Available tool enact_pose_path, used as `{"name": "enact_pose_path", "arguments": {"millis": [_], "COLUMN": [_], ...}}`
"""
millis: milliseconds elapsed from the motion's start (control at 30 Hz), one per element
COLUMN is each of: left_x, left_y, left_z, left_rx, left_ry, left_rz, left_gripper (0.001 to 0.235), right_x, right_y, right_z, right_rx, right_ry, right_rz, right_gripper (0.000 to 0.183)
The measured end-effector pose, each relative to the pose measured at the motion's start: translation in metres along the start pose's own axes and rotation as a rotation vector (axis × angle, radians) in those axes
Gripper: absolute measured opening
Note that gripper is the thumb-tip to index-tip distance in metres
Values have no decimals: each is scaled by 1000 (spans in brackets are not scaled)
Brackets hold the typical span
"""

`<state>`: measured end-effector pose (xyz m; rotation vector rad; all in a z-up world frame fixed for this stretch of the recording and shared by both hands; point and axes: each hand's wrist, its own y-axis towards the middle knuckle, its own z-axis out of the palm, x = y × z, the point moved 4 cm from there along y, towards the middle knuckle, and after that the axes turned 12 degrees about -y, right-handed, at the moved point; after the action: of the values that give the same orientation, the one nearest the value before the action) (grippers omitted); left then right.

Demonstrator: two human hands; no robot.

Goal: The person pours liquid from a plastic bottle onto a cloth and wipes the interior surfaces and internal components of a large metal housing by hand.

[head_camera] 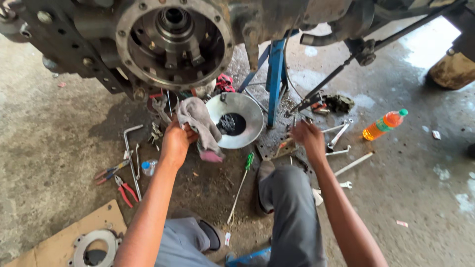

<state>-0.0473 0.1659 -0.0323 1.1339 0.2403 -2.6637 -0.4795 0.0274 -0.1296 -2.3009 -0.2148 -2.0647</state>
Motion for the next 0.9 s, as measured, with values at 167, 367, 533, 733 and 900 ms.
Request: {"name": "enact_pose_path", "arguments": {"millis": [167,367,533,733,900], "left_x": [2,10,65,144,160], "left_y": [-7,-8,19,90,141], "left_z": [-5,3,-13,-21,-35], "left_rx": [-23,-111,-9,442,408], "left_ry": [-19,472,820,961,926], "left_rz": [10,38,-109,-84,-417], "left_gripper": [25,33,39,39,42], "right_x": [-111,-142,-161,-219,-249], "right_y": [-159,-243,-215,-170,-163], "right_z": [-96,-133,-113,-60,-76], "right_rx": [-100,-138,-210,-364,-401], "right_ry": [-279,-340,-309,-194,-206], "right_rz": [477,765,847,942,1009], "right_gripper": [22,22,23,26,28]}}
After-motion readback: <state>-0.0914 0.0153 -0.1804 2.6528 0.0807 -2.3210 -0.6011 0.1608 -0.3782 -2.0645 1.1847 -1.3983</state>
